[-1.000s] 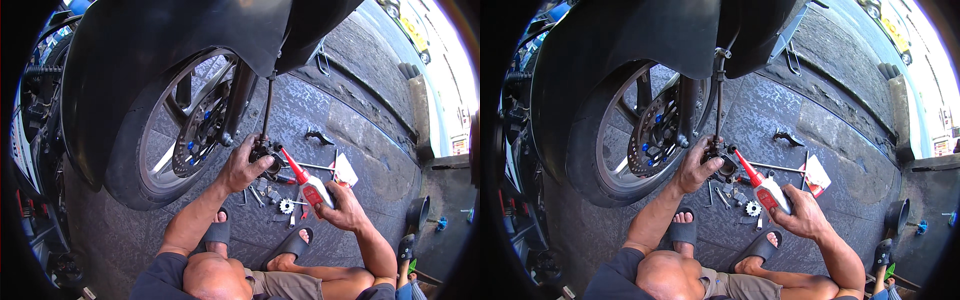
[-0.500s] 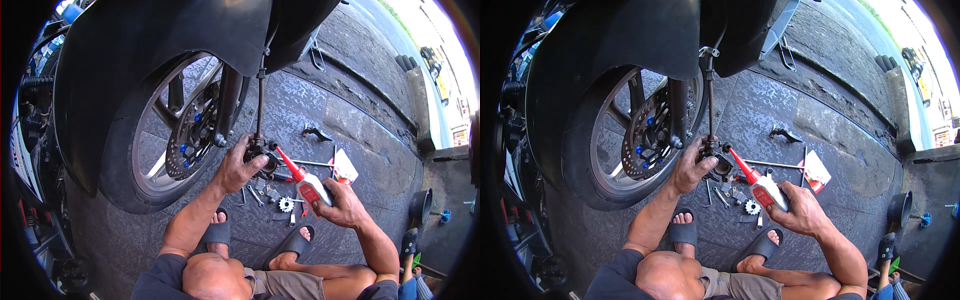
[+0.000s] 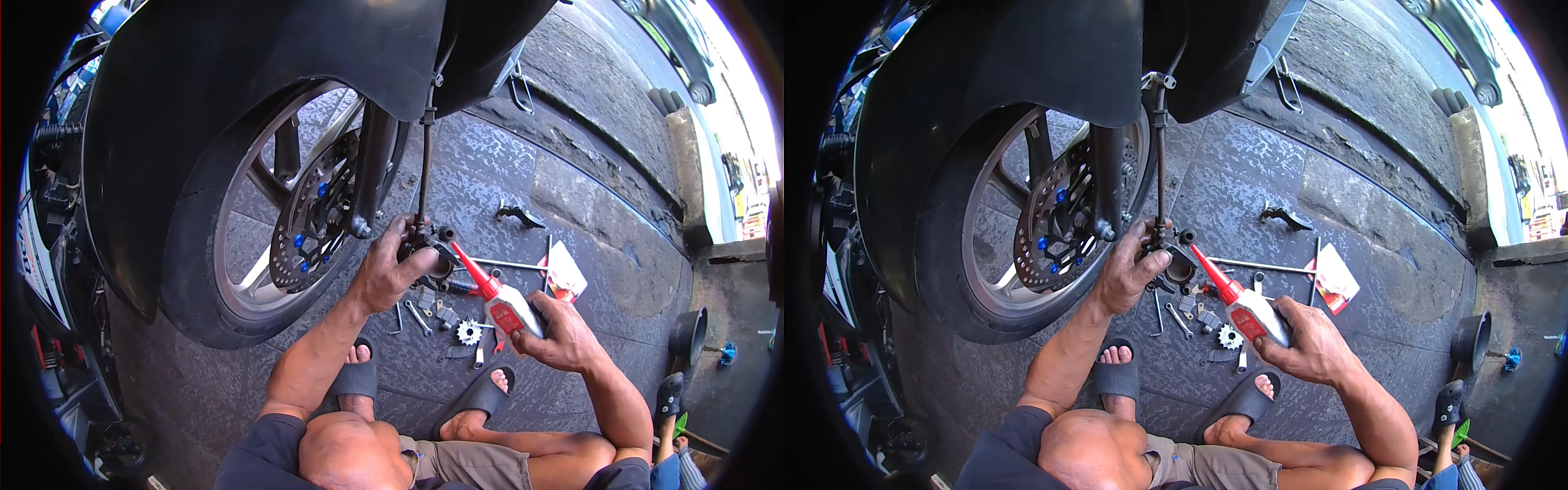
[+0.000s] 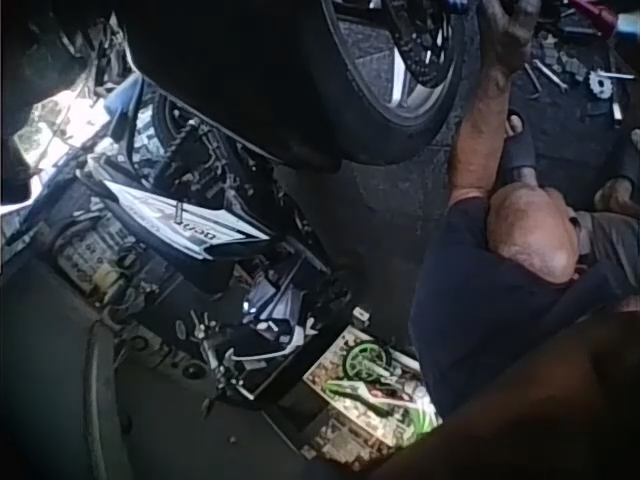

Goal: The person is cleaning and servicing a motorcycle's front disc brake caliper.

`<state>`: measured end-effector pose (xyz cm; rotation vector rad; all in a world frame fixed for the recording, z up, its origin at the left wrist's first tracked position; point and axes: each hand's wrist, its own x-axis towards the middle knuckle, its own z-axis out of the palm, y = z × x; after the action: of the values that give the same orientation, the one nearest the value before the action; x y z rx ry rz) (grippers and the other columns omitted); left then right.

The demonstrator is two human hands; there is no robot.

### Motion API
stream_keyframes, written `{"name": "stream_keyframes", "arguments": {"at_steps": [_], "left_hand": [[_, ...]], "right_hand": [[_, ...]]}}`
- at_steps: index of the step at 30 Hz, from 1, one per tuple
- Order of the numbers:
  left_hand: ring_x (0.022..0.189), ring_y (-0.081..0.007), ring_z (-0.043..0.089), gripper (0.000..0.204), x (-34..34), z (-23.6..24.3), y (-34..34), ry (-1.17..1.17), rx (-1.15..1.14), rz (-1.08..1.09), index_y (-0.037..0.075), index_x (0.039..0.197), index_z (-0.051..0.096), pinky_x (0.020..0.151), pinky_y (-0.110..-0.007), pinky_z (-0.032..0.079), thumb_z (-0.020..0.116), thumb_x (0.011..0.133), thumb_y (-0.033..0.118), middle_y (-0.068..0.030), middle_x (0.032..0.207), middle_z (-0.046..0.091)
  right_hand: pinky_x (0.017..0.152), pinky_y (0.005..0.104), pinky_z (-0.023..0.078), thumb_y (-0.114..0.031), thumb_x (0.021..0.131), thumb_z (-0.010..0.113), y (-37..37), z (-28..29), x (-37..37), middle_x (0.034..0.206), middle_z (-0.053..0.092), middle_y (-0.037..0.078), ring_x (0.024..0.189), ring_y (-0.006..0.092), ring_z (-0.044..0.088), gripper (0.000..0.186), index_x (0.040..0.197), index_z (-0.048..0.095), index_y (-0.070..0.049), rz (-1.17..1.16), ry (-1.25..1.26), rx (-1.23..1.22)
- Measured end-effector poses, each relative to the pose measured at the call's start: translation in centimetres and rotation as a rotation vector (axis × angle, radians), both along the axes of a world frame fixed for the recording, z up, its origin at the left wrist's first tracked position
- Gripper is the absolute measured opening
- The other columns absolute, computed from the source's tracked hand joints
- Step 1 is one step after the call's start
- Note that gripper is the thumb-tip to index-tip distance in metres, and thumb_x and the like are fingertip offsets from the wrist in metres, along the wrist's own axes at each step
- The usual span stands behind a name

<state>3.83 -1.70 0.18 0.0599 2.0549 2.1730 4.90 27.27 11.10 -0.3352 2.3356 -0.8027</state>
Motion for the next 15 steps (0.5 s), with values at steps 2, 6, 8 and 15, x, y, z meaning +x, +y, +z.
{"name": "stream_keyframes", "arguments": {"at_steps": [2,6,8,15], "left_hand": [[0.097,-0.0193,0.059,0.068,-0.2,-0.4,0.0,0.017,-0.010,0.035,-0.006,0.129,0.047,0.090,-0.033,0.048,0.066,0.089,0.047,-0.0129,0.105,0.060],[0.100,-0.0177,0.056,0.066,-0.5,-0.5,0.0,-0.009,-0.038,0.066,-0.005,0.127,0.049,0.092,-0.032,0.044,0.065,0.090,0.048,-0.0106,0.106,0.058],[0.104,-0.0166,0.053,0.065,-0.5,-0.3,-0.1,-0.047,-0.022,0.054,-0.004,0.128,0.050,0.095,-0.031,0.041,0.064,0.090,0.047,-0.0098,0.109,0.056],[0.100,-0.0150,0.053,0.065,-0.4,-0.2,-0.3,-0.053,-0.035,0.072,-0.003,0.128,0.050,0.092,-0.030,0.042,0.064,0.090,0.048,-0.0095,0.106,0.057]], "right_hand": [[0.073,0.0449,0.052,-0.031,0.078,0.071,0.3,-0.1,0.1,0.086,0.067,0.026,0.081,0.0382,0.069,0.045,0.102,0.061,0.006,0.035,-0.038,0.017],[0.072,0.0447,0.051,-0.033,0.078,0.072,1.0,-0.7,0.5,0.087,0.067,0.024,0.082,0.0384,0.068,0.049,0.106,0.062,0.005,0.149,-0.112,-0.003],[0.071,0.0433,0.051,-0.033,0.077,0.072,0.7,-0.8,0.7,0.084,0.067,0.022,0.077,0.0364,0.067,0.047,0.103,0.061,0.004,0.155,-0.102,-0.001],[0.069,0.0434,0.050,-0.033,0.076,0.072,0.9,-1.1,0.9,0.082,0.066,0.022,0.076,0.0374,0.067,0.046,0.100,0.062,0.004,0.162,-0.104,0.004]]}}
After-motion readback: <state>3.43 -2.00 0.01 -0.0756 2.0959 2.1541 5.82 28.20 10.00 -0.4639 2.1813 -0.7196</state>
